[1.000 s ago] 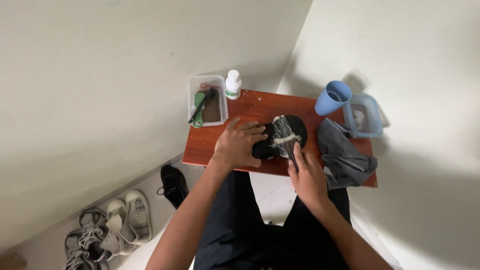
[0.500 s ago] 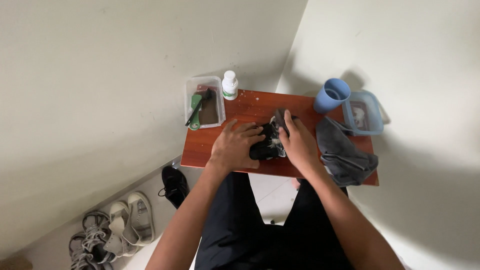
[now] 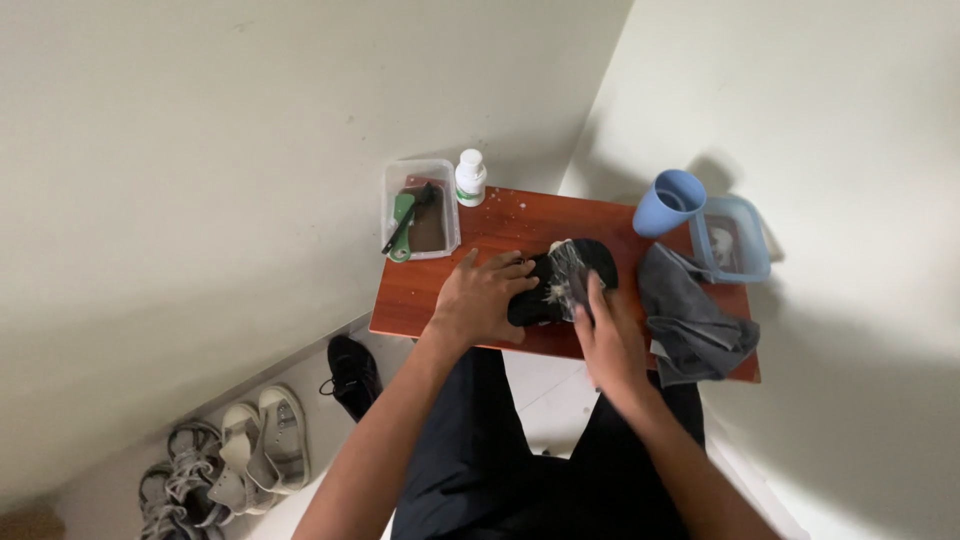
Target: The person scrubs a black shoe with a brush and cleaning solution on a small wooden table. After scrubbing, the person wipes the shoe with a gray cloth to remove the foam and residue.
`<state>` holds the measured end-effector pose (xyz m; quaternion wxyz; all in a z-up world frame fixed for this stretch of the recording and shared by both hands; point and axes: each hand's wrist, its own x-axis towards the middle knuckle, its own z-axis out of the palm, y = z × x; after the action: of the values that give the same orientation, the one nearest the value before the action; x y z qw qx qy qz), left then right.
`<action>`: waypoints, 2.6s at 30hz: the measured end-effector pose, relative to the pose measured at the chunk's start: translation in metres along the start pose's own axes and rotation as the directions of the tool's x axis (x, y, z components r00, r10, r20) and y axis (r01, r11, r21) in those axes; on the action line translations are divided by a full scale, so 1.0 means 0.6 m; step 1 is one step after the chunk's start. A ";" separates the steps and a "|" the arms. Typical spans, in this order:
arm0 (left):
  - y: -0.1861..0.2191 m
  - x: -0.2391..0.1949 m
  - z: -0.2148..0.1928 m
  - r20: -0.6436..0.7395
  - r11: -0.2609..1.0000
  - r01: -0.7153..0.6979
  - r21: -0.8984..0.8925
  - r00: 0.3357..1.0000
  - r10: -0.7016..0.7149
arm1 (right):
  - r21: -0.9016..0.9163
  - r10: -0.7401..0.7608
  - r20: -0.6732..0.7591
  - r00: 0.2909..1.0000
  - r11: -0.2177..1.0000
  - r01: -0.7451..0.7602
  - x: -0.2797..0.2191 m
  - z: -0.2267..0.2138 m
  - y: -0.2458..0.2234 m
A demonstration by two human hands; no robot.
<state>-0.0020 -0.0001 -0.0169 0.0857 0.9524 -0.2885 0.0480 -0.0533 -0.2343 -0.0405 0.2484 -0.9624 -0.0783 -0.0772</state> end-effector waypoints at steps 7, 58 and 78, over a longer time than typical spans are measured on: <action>-0.009 0.004 0.012 0.005 1.000 -0.004 0.031 1.000 0.004 | -0.089 -0.053 0.116 0.992 0.994 0.063 0.136 -0.012 -0.034; 0.000 -0.003 0.007 -0.158 0.997 -0.058 -0.055 0.986 0.048 | -0.011 -0.031 -0.007 0.999 0.999 0.031 -0.045 0.008 0.016; 0.000 -0.004 0.012 -0.156 1.000 -0.018 -0.026 0.988 0.014 | 0.077 0.108 0.079 0.991 0.990 -0.114 -0.041 -0.011 0.006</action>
<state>-0.0040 -0.0003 -0.0245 0.1204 0.9422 -0.2891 0.1189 -0.0772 -0.2433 -0.0413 0.2881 -0.9566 -0.0367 -0.0241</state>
